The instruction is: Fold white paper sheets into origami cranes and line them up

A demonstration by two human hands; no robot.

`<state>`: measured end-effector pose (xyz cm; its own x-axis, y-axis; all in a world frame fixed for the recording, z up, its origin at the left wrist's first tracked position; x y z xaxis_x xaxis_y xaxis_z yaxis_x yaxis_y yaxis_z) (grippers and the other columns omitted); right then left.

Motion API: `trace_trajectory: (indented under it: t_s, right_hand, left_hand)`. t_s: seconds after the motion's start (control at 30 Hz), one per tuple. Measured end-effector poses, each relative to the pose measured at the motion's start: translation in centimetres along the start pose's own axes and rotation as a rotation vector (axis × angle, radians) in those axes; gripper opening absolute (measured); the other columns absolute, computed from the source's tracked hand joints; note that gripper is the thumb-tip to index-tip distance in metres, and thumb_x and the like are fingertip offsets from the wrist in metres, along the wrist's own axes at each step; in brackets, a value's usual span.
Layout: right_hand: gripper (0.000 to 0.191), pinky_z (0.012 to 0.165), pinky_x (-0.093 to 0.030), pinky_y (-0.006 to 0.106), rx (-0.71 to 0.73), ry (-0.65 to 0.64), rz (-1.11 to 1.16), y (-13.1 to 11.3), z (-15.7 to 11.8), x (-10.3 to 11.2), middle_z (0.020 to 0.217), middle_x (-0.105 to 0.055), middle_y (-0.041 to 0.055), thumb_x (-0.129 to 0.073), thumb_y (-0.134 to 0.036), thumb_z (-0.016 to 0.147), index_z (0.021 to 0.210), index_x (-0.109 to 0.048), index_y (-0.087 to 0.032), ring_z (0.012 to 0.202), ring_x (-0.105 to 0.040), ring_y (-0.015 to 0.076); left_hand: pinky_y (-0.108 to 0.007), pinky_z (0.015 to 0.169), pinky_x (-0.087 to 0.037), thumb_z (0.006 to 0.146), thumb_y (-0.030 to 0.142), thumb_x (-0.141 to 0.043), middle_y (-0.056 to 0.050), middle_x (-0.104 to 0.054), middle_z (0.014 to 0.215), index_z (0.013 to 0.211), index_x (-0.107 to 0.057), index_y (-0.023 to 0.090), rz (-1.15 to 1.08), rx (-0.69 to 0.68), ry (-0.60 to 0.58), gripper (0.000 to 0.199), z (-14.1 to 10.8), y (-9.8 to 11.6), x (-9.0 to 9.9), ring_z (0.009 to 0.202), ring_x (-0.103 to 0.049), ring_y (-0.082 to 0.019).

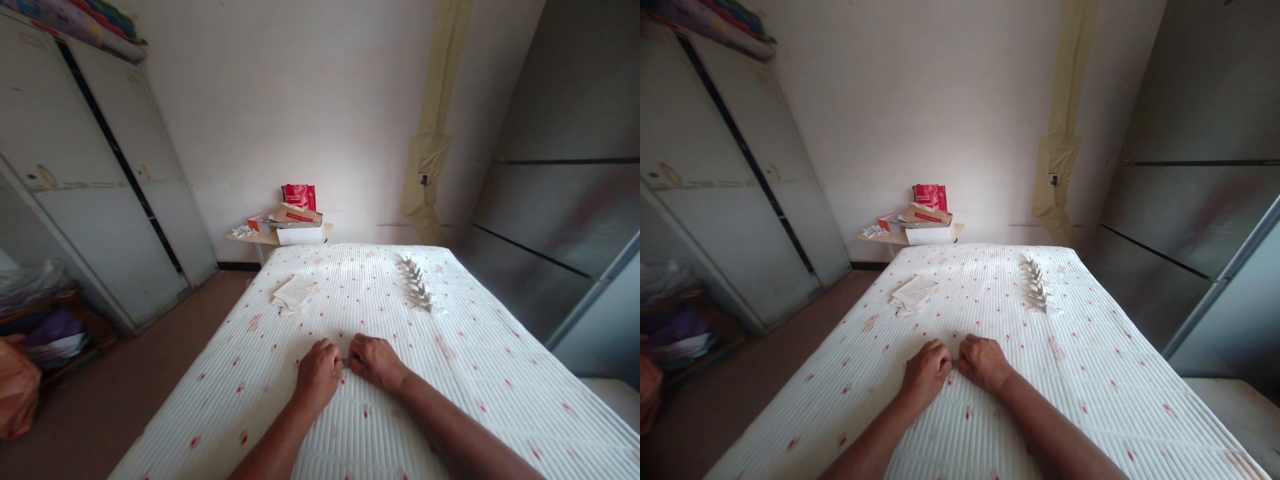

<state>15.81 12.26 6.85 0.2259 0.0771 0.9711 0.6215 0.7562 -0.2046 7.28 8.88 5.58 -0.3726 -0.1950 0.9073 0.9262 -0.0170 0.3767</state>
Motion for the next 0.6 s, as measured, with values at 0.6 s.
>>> trace_trajectory:
  t_s: [0.6]
  right_hand:
    - [0.027,0.061,-0.039,0.022,0.042,0.273,0.582,2.4,-1.6,2.7,0.086,-0.053,0.0016,-0.05,-0.007,0.066,0.091,-0.053,-0.019,0.067,-0.05,0.0115]
  left_hand:
    - [-0.022,0.065,-0.033,0.068,0.011,-0.05,0.002,-0.056,0.072,0.066,-0.056,0.019,-0.286,0.049,0.093,0.01,0.2,-0.9,1.0,0.072,-0.051,-0.012]
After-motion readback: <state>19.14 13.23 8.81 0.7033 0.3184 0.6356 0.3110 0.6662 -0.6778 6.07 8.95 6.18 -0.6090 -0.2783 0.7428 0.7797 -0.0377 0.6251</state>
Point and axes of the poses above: each hand's wrist, its own z-axis towards the middle knuckle, its own x-axis out of the back of the hand, y = z × x, the point moved 9 cm from there along z, towards the middle knuckle
